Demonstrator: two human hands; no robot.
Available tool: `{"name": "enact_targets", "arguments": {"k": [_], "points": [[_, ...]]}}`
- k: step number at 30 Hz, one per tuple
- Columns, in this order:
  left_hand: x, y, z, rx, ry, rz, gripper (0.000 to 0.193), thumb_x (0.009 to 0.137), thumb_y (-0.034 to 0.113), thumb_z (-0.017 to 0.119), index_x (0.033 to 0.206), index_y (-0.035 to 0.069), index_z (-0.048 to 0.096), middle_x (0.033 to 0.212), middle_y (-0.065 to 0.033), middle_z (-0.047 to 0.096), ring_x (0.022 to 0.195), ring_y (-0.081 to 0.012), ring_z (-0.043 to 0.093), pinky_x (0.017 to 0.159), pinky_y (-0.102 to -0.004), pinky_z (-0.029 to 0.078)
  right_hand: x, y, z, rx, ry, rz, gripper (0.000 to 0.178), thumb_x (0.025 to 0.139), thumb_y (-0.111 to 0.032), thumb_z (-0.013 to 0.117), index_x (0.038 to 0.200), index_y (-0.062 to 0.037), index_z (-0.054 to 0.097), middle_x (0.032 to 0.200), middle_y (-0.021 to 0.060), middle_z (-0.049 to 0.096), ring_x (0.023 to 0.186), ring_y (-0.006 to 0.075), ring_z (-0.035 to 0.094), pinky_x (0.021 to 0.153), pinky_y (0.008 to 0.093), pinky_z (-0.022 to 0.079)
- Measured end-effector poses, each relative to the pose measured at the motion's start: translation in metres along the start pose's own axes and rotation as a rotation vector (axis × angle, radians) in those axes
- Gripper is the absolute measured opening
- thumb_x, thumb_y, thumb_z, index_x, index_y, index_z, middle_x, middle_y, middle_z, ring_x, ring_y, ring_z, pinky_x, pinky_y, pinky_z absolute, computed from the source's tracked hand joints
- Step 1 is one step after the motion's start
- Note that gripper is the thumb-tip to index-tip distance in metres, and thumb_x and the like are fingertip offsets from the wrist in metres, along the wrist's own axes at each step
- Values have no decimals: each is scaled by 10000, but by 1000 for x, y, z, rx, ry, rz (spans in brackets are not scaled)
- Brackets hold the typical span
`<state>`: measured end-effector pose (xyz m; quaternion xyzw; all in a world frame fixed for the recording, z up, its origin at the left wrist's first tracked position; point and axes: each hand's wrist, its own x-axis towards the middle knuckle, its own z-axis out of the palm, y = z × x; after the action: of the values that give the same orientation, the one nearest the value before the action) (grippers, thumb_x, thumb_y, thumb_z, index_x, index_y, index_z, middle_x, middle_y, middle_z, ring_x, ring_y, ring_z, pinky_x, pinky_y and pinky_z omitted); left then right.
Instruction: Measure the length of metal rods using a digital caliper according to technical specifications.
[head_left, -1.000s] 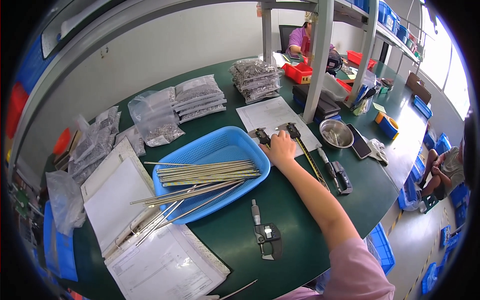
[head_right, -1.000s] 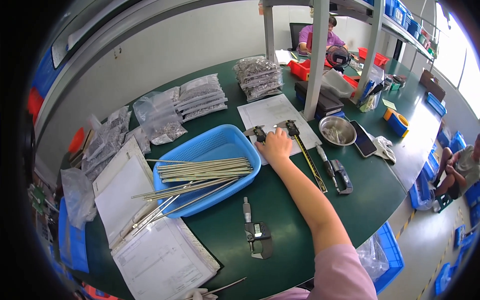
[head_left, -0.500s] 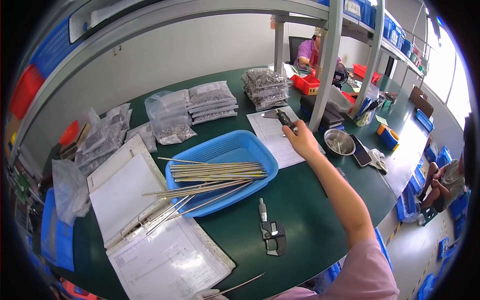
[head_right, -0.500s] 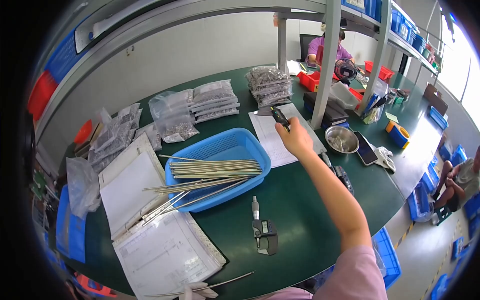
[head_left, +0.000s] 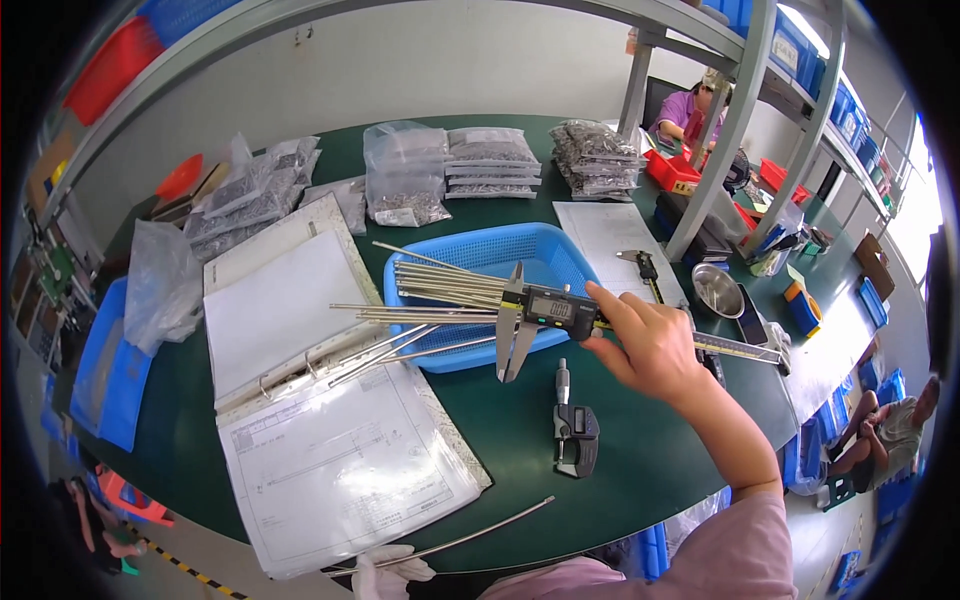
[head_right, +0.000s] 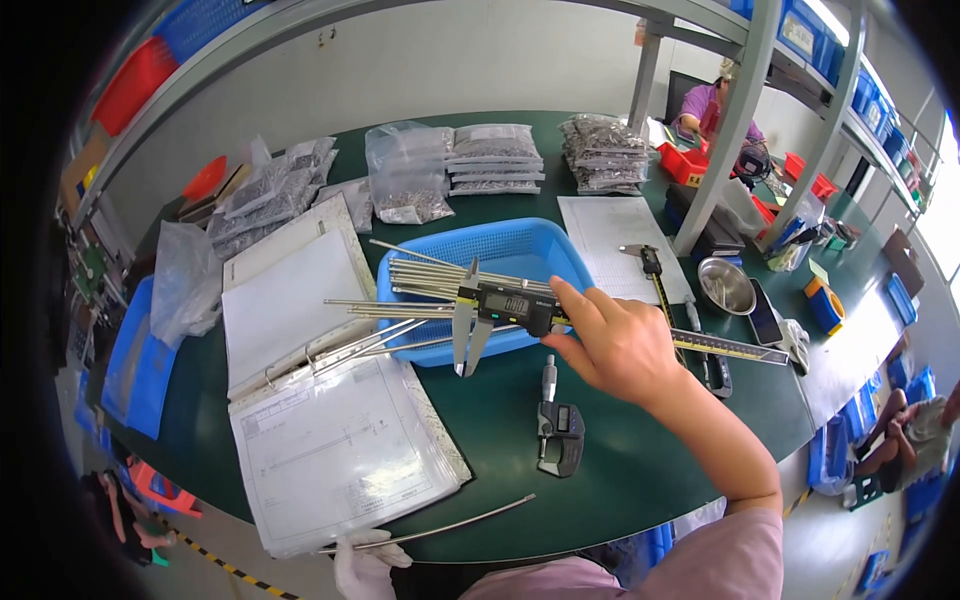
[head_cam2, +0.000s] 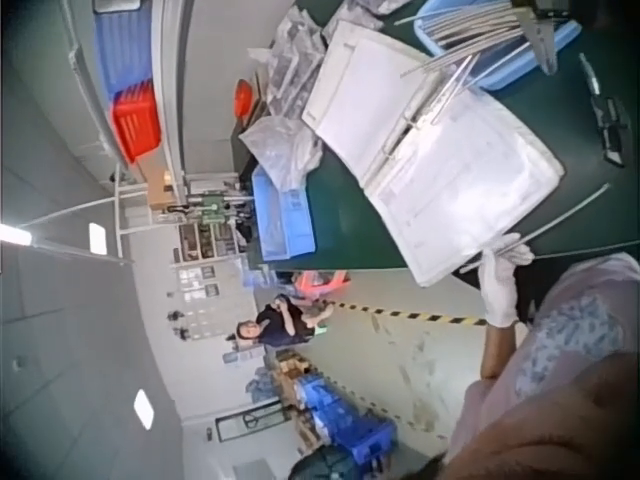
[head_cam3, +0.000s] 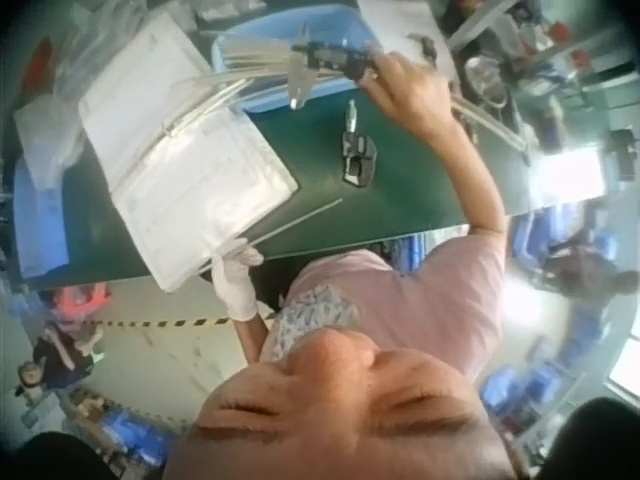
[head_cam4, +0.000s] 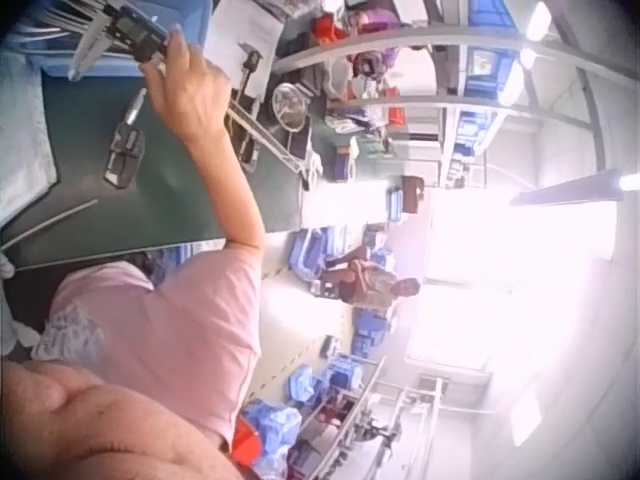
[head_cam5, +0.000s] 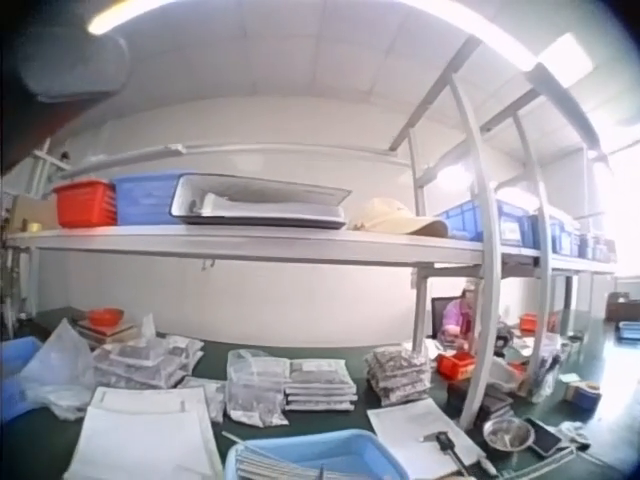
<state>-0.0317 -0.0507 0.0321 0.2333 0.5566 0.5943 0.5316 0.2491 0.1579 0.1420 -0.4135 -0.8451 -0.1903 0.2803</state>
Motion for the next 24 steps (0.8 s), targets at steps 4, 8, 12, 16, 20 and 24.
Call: {"name": "enact_targets", "arguments": {"k": [4,8,12,16,20,24], "points": [[-1,4,1,-89,-24,5,502,930,353,281,958,-73,545,736,-165,586,634,-229,569,623,-316,467,-1,-7,4,54,-14,-122,349,713,-317,644,928,-57,554,622,40,489,465,204,514,397,317,383],[-6,0,0,63,37,44,399,923,292,369,950,-62,552,734,-132,587,637,-199,560,619,-285,458,0,-12,3,76,-49,-218,315,705,-361,641,799,-80,535,599,33,473,439,202,495,375,312,360],[-7,-4,-4,45,43,101,395,909,306,379,889,-55,537,710,-149,583,618,-221,570,597,-306,479,3,-17,8,105,-82,-256,335,689,-387,649,785,-88,534,575,32,448,427,204,479,373,312,356],[-8,3,4,-82,77,72,512,926,343,273,855,-85,545,646,-160,586,565,-224,578,572,-308,497,10,-25,16,119,-66,-308,460,621,-504,664,664,-81,489,536,28,412,411,202,458,364,305,335],[-10,-2,-2,-158,-43,-5,517,934,338,271,926,-97,550,766,-175,611,701,-231,611,685,-310,491,18,-38,19,42,-35,-344,536,591,-569,660,555,-91,420,481,31,380,397,210,441,376,311,324],[-6,-2,10,-219,-126,-150,482,939,326,286,962,-81,543,828,-169,607,756,-216,609,713,-295,486,18,-50,17,114,-27,-349,481,655,-437,630,895,-25,564,506,34,463,423,218,477,412,308,366]]}}
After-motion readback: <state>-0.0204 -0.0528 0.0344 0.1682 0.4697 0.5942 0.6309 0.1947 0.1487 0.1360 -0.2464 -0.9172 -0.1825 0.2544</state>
